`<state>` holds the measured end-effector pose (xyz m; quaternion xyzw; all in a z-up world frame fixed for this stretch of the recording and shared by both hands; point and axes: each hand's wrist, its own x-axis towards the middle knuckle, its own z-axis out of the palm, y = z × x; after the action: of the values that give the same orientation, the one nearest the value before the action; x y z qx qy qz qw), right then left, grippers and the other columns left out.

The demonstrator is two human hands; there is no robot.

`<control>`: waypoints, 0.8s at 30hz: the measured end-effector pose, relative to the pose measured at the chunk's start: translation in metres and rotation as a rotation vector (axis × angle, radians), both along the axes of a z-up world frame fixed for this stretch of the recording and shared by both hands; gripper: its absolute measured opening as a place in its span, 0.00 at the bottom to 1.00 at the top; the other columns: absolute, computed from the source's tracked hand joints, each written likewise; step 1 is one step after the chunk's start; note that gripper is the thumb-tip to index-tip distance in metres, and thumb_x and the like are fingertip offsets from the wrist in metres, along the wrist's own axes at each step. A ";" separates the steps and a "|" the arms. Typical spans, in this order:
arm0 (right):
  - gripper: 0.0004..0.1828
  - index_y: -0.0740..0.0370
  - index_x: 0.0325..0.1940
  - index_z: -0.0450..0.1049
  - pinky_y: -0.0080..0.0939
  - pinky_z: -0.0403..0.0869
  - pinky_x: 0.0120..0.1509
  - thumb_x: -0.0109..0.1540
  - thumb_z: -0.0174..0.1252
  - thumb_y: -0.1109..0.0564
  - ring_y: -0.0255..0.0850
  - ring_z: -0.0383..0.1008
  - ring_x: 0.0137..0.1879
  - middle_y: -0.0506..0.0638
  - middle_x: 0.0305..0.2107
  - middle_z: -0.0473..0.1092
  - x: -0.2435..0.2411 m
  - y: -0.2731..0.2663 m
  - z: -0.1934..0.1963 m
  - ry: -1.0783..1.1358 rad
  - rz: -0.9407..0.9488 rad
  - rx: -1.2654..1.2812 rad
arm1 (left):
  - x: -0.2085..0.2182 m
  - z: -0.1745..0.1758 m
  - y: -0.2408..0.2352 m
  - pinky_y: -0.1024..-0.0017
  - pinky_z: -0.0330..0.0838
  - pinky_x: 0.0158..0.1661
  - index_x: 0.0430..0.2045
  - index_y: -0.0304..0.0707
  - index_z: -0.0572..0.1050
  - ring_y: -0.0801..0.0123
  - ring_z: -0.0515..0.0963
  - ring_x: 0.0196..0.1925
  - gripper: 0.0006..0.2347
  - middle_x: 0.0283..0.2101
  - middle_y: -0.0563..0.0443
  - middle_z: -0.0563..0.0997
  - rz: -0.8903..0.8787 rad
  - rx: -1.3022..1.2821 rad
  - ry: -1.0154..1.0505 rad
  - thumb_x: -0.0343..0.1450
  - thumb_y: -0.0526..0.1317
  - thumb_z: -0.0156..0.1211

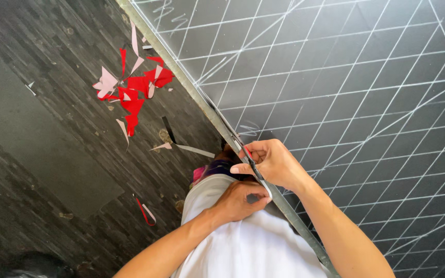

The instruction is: The person uses a wooden ruler and white chalk to draw diagonal grid lines on a large black sheet. They then use scissors to cut along the drawn lines, separating a section of the sheet.

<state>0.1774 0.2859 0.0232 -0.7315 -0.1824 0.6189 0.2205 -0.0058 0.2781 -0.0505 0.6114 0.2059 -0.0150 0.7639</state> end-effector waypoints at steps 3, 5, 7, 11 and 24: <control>0.19 0.64 0.32 0.79 0.34 0.61 0.26 0.49 0.76 0.50 0.28 0.59 0.22 0.40 0.14 0.65 0.001 0.008 0.003 -0.008 0.001 0.005 | 0.003 0.000 0.004 0.68 0.74 0.36 0.29 0.35 0.79 0.64 0.82 0.34 0.04 0.30 0.50 0.82 -0.032 0.012 0.012 0.69 0.37 0.65; 0.19 0.63 0.34 0.80 0.32 0.65 0.28 0.49 0.76 0.49 0.25 0.63 0.23 0.38 0.15 0.70 0.000 0.014 0.004 0.049 -0.036 0.048 | 0.003 0.002 0.004 0.67 0.74 0.37 0.29 0.35 0.79 0.64 0.82 0.34 0.05 0.30 0.50 0.83 -0.049 0.027 0.010 0.68 0.38 0.65; 0.19 0.64 0.34 0.80 0.33 0.64 0.28 0.50 0.76 0.48 0.25 0.62 0.23 0.38 0.16 0.69 0.001 0.024 0.001 0.044 -0.020 0.049 | 0.004 0.002 0.006 0.67 0.74 0.38 0.28 0.36 0.80 0.63 0.82 0.34 0.05 0.30 0.50 0.83 -0.065 0.057 -0.001 0.68 0.38 0.66; 0.20 0.66 0.32 0.80 0.36 0.58 0.26 0.50 0.76 0.47 0.27 0.56 0.22 0.39 0.14 0.63 0.001 0.042 -0.005 -0.028 0.022 0.009 | 0.005 0.006 0.008 0.67 0.75 0.37 0.29 0.37 0.80 0.62 0.83 0.33 0.05 0.29 0.50 0.83 -0.082 0.016 0.019 0.68 0.39 0.64; 0.19 0.64 0.35 0.81 0.34 0.58 0.24 0.50 0.76 0.47 0.28 0.58 0.19 0.41 0.12 0.62 0.004 0.094 -0.012 -0.040 0.042 0.026 | 0.005 -0.001 0.008 0.66 0.76 0.39 0.30 0.38 0.81 0.60 0.83 0.32 0.05 0.29 0.49 0.83 -0.112 0.096 -0.098 0.68 0.39 0.64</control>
<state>0.1813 0.3802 0.0110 -0.7367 -0.2101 0.6063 0.2134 -0.0004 0.2865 -0.0511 0.6581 0.1342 -0.0180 0.7406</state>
